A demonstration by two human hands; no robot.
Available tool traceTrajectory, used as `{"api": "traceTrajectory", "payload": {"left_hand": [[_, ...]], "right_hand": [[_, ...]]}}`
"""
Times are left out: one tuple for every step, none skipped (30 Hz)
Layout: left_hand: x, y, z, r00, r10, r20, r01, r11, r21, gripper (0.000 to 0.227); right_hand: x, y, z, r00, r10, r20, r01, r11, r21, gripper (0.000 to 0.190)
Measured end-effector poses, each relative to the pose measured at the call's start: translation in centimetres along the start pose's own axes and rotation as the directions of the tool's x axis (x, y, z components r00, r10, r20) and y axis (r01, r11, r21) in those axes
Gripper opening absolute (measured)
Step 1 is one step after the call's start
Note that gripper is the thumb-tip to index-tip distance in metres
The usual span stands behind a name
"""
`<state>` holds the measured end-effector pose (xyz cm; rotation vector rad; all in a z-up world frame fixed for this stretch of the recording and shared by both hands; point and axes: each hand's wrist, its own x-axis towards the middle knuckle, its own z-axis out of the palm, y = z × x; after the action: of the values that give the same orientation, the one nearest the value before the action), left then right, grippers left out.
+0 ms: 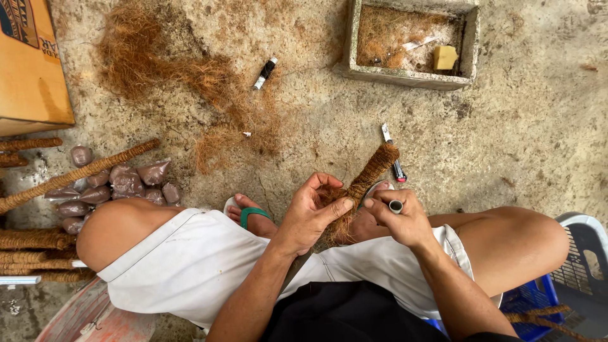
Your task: The person sits cross-legged and wraps brown fibrous material around a long stick to create a broom handle. They use a small cylindrical tool to press and secure the fibers as they wrap. The person occasionally picks up more fibers from the floor to continue the wrapping process.
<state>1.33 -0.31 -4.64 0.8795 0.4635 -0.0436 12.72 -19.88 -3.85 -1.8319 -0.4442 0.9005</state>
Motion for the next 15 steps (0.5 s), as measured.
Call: {"api": "traceTrajectory", "payload": {"left_hand": [[0.0, -0.2, 0.1, 1.0, 0.014, -0.001, -0.014, 1.0, 0.017, 0.037], [-0.1, -0.4, 0.2, 1.0, 0.028, -0.002, -0.028, 0.999, 0.033, 0.036], [0.0, -0.5, 0.2, 0.999, 0.041, 0.001, -0.041, 0.998, 0.053, 0.036], [0.0, -0.8, 0.3, 0.999, 0.04, 0.001, -0.04, 0.997, 0.072, 0.036], [0.0, -1.1, 0.5, 0.999, 0.042, -0.006, -0.041, 0.995, 0.092, 0.035], [0.0, -1.4, 0.6, 0.999, 0.044, -0.014, -0.042, 0.993, 0.112, 0.035], [0.0, -1.7, 0.6, 0.999, 0.03, -0.014, -0.028, 0.993, 0.113, 0.034], [0.0, -1.9, 0.5, 1.0, 0.017, -0.014, -0.015, 0.993, 0.114, 0.033], [0.2, -2.1, 0.4, 1.0, 0.01, -0.011, -0.009, 0.993, 0.116, 0.033], [0.3, -2.2, 0.4, 1.0, 0.014, -0.008, -0.013, 0.993, 0.115, 0.033], [0.5, -2.2, 0.4, 1.0, 0.021, -0.008, -0.02, 0.994, 0.112, 0.034], [0.7, -2.2, 0.4, 1.0, 0.029, -0.008, -0.028, 0.994, 0.109, 0.035], [0.7, -2.1, 0.4, 1.0, -0.006, -0.015, 0.007, 0.997, 0.077, 0.036], [0.8, -1.9, 0.3, 0.999, -0.04, -0.021, 0.041, 0.998, 0.044, 0.038], [0.7, -1.8, 0.3, 0.996, -0.081, -0.028, 0.081, 0.997, 0.007, 0.04]], "right_hand": [[0.3, 0.5, 0.1, 0.999, 0.04, 0.0, -0.04, 0.997, 0.07, 0.053], [0.5, 1.0, 0.4, 0.998, 0.069, 0.004, -0.068, 0.97, 0.231, 0.052], [0.8, 1.4, 0.9, 0.995, 0.097, 0.008, -0.092, 0.917, 0.389, 0.052], [0.9, 1.8, 1.2, 0.992, 0.122, 0.016, -0.111, 0.837, 0.536, 0.051], [1.0, 2.0, 1.3, 0.989, 0.146, -0.02, -0.119, 0.872, 0.475, 0.052], [1.2, 2.2, 1.5, 0.984, 0.167, -0.057, -0.129, 0.902, 0.411, 0.054], [1.4, 2.2, 1.6, 0.979, 0.183, -0.091, -0.142, 0.929, 0.341, 0.055], [1.4, 2.2, 1.8, 0.972, 0.202, -0.124, -0.163, 0.948, 0.273, 0.055], [1.5, 2.1, 1.8, 0.964, 0.211, -0.161, -0.178, 0.963, 0.201, 0.056], [1.5, 2.0, 1.9, 0.955, 0.217, -0.2, -0.194, 0.973, 0.128, 0.056], [1.6, 1.8, 2.1, 0.95, 0.237, -0.203, -0.203, 0.963, 0.177, 0.055], [1.7, 1.7, 2.3, 0.944, 0.258, -0.205, -0.212, 0.951, 0.224, 0.054], [1.8, 1.6, 2.5, 0.939, 0.28, -0.199, -0.222, 0.937, 0.27, 0.052], [2.0, 1.6, 2.6, 0.938, 0.277, -0.208, -0.212, 0.934, 0.289, 0.051], [2.0, 1.6, 2.7, 0.936, 0.282, -0.213, -0.21, 0.928, 0.307, 0.05]]}}
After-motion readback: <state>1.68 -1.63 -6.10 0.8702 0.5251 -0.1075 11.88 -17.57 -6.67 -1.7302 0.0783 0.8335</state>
